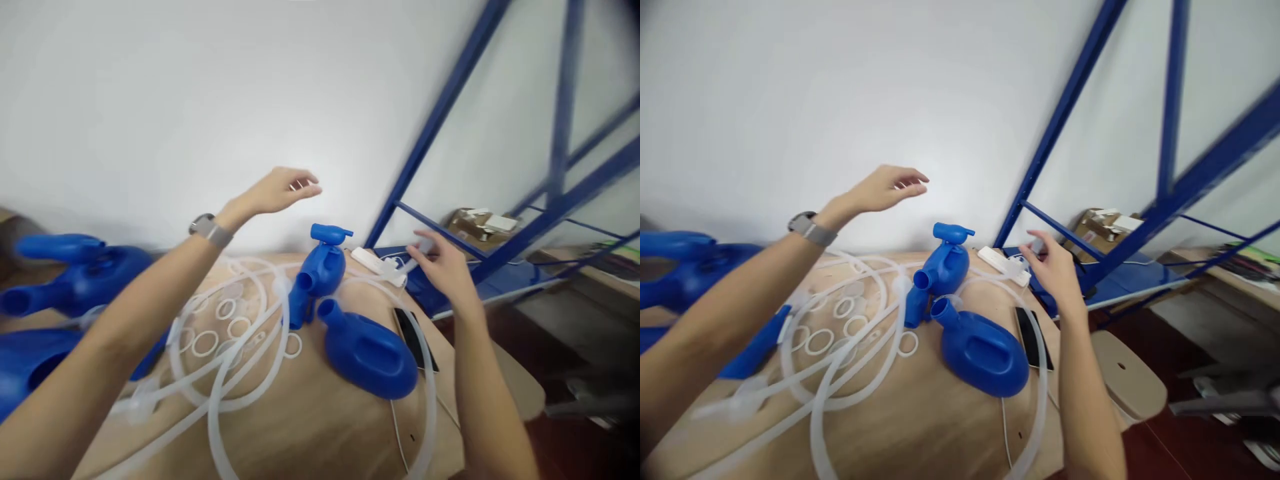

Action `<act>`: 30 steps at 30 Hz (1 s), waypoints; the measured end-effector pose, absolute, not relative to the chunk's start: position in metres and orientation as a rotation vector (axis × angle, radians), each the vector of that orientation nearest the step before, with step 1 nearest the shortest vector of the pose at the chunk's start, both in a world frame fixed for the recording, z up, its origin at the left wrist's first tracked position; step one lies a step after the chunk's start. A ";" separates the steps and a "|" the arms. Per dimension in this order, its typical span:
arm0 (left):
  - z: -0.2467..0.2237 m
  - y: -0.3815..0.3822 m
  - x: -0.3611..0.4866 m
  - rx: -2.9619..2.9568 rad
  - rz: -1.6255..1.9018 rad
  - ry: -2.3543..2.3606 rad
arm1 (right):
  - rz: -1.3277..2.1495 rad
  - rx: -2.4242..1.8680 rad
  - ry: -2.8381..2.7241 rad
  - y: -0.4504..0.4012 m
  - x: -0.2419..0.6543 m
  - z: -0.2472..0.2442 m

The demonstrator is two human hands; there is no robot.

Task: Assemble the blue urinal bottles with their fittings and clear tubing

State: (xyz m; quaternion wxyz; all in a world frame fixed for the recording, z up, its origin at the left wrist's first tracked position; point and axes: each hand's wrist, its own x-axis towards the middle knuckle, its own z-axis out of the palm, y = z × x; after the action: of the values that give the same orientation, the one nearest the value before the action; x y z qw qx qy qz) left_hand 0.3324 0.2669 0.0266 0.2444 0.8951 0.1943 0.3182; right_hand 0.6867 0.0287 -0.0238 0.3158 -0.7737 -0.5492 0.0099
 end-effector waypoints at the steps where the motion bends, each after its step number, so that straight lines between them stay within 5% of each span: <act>1: 0.042 0.255 0.306 2.462 0.906 0.582 | -0.007 -2.123 -1.447 0.018 0.683 -0.028; 5: 0.072 0.201 0.208 2.544 0.834 0.838 | 0.237 -2.248 -1.526 -0.003 0.682 -0.068; 9: 0.055 0.137 0.115 2.592 0.587 1.056 | 0.493 -2.200 -1.456 -0.006 0.691 -0.099; 15: -0.047 -0.045 0.000 2.320 0.710 1.394 | -0.213 -2.028 -1.557 -0.065 0.598 -0.092; 19: -0.124 -0.134 -0.012 2.372 0.796 1.617 | 0.285 -1.638 -1.924 -0.123 0.456 -0.104; 24: -0.154 -0.110 0.016 2.729 0.686 1.665 | 0.186 -1.548 -2.143 -0.137 0.326 -0.165; 30: -0.143 -0.050 0.031 2.604 0.179 1.764 | 0.132 -1.673 -2.199 -0.124 0.308 -0.204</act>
State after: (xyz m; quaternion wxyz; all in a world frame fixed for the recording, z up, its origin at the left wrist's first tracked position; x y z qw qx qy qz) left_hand 0.0311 -0.0500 -0.1429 -0.0043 0.8267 0.5598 0.0567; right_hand 0.3080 -0.1242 -0.2035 0.1867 -0.5941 -0.7810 0.0470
